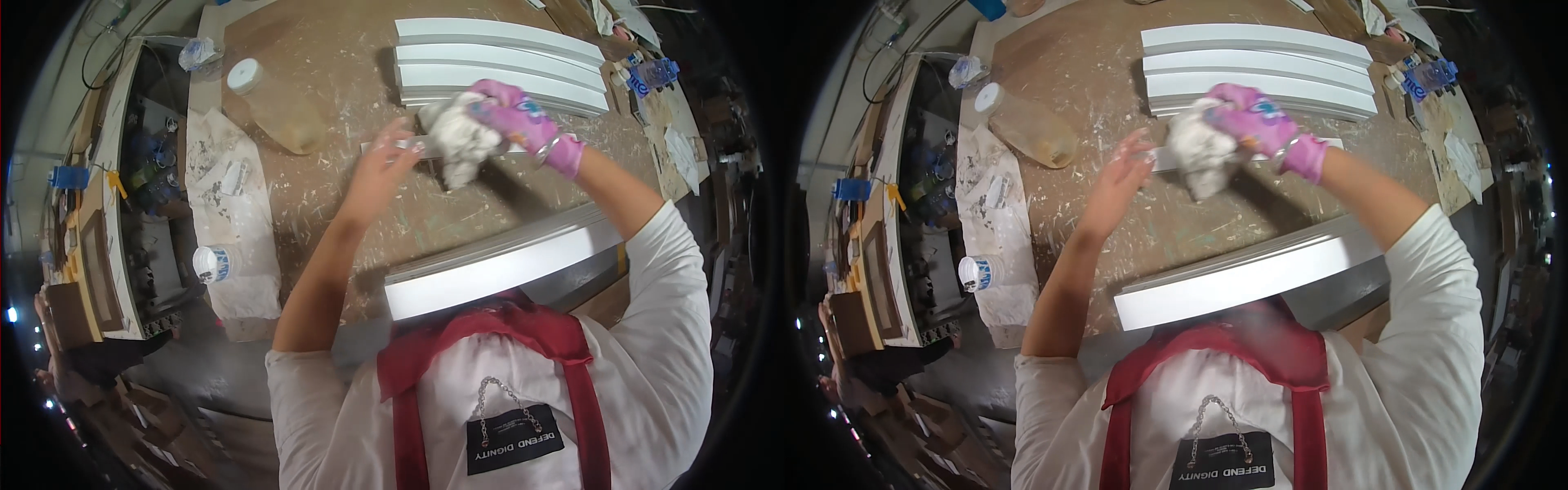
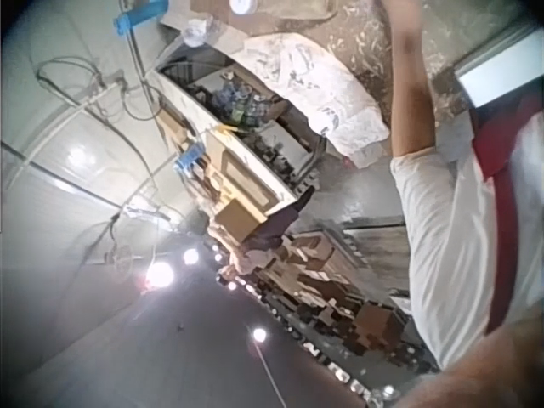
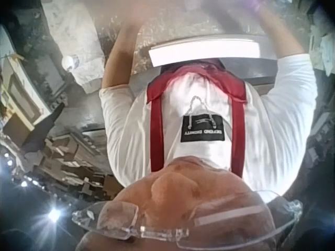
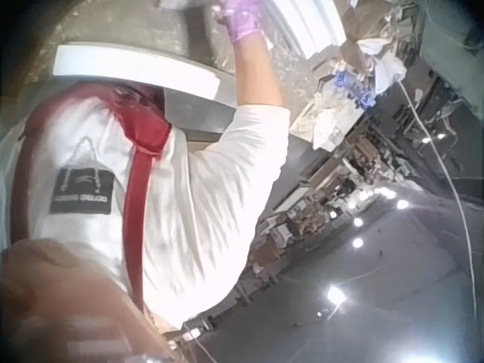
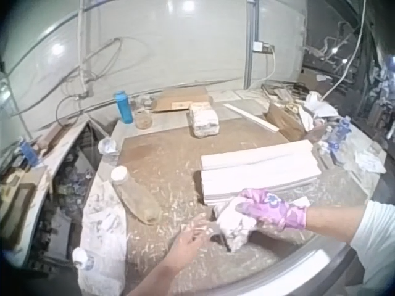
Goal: The person wipes white wood molding pieces with a cloth and a liquid from a bottle on a workbench.
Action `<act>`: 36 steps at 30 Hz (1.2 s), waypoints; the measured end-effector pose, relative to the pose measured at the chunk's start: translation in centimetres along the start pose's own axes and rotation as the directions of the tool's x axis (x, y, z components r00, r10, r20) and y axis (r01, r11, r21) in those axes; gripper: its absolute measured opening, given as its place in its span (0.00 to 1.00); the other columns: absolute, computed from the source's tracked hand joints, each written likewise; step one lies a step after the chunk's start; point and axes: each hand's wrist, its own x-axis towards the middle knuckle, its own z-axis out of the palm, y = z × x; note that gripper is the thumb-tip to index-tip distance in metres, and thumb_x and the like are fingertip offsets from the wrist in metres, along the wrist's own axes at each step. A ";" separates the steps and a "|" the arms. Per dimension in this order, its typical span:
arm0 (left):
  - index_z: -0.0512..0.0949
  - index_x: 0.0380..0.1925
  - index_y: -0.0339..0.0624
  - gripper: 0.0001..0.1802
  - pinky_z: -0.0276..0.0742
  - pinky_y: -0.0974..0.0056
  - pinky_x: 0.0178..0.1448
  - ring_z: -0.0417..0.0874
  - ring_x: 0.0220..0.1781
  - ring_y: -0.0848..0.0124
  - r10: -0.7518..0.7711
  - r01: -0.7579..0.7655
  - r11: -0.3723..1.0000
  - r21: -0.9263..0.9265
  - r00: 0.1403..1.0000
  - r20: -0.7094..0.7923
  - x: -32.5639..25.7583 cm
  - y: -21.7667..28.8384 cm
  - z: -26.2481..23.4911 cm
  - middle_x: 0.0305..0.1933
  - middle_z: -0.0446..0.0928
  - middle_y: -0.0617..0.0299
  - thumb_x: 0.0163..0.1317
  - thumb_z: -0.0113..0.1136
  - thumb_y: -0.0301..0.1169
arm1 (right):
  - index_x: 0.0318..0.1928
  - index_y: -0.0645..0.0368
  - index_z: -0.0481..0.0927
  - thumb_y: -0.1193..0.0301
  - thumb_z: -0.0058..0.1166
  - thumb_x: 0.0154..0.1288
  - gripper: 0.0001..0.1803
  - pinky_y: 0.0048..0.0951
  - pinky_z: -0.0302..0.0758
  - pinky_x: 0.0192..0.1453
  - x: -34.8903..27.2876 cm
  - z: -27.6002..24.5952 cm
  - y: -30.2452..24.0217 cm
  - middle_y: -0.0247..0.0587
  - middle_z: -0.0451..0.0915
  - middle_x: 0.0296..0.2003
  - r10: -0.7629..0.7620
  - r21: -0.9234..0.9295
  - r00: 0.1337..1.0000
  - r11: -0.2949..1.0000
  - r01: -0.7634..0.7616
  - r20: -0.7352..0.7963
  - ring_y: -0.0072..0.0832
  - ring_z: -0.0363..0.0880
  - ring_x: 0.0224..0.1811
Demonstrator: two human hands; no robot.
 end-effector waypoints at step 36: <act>0.73 0.57 0.55 0.42 0.68 0.55 0.55 0.74 0.53 0.53 0.493 -0.441 0.486 0.754 0.851 0.180 1.7 4.0 -6.3 0.53 0.69 0.51 0.34 0.74 0.32 | 0.48 0.60 0.76 0.66 0.57 0.65 0.15 0.25 0.76 0.50 -1.8 0.4 2.3 0.36 0.78 0.42 -0.196 0.745 0.976 0.664 0.060 0.096 0.23 0.77 0.43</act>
